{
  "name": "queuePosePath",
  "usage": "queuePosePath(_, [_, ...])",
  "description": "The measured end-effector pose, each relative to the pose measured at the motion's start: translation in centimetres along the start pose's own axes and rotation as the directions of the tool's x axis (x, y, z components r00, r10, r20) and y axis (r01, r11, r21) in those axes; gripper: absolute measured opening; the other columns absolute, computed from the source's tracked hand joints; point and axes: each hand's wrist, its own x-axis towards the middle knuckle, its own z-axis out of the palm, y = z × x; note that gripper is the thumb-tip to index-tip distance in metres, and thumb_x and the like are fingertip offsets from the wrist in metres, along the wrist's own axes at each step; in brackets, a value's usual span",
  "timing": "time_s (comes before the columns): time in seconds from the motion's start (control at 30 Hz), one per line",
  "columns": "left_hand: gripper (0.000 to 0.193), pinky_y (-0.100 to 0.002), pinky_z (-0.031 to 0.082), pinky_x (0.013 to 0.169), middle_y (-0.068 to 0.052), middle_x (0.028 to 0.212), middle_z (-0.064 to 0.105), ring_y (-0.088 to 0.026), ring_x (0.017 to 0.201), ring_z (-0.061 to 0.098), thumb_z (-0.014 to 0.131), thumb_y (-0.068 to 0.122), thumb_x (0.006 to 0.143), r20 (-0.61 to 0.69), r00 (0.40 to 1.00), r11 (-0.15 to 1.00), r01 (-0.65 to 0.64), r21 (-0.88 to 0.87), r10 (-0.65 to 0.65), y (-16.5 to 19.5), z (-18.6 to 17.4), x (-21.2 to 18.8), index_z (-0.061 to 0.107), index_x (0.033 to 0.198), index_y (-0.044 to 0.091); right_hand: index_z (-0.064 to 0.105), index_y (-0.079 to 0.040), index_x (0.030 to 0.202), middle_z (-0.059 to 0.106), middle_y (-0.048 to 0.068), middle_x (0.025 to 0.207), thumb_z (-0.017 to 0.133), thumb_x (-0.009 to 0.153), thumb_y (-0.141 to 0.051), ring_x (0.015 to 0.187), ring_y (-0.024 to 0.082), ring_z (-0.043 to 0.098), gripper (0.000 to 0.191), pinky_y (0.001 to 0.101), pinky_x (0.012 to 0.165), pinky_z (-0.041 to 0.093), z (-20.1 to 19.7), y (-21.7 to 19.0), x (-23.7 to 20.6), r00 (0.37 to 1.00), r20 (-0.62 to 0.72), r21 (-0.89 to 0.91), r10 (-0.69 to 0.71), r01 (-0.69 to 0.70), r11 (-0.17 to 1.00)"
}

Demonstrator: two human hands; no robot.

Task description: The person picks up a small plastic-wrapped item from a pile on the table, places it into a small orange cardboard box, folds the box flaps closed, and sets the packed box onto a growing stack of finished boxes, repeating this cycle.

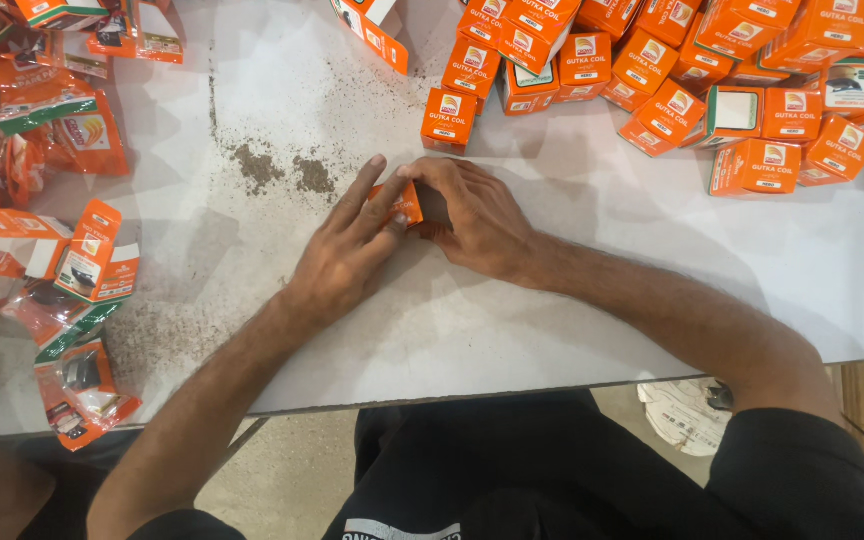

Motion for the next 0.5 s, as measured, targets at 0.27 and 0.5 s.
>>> queuePosePath(0.27, [0.038, -0.055, 0.040, 0.123, -0.033, 0.158, 0.034, -0.053, 0.146, 0.041, 0.054, 0.017, 0.113, -0.130, 0.901, 0.903, 0.388, -0.185, -0.414, -4.1, 4.2, 4.0, 0.043, 0.145, -0.001, 0.056, -0.004, 0.125, 0.062, 0.013, 0.126, 0.080, 0.091, -0.029, 0.122, 0.033, 0.062, 0.049, 0.0479, 0.102, 0.050, -0.6, -0.3, -0.9, 0.998, 0.057, -0.306, -0.032, 0.048, 0.951])
queuePosePath(0.5, [0.081, -0.057, 0.035, 0.122, -0.047, 0.158, 0.004, -0.063, 0.142, 0.033, 0.047, 0.055, 0.110, -0.004, 0.958, 0.919, 0.273, -0.284, -0.286, -2.9, 10.8, 11.3, 0.021, 0.162, -0.001, 0.064, 0.003, 0.128, 0.061, 0.019, 0.135, 0.074, 0.091, -0.042, 0.123, 0.033, 0.056, 0.059, 0.0471, 0.101, 0.047, -5.3, 0.8, -2.6, 0.998, 0.035, -0.618, -0.057, 0.067, 0.783])
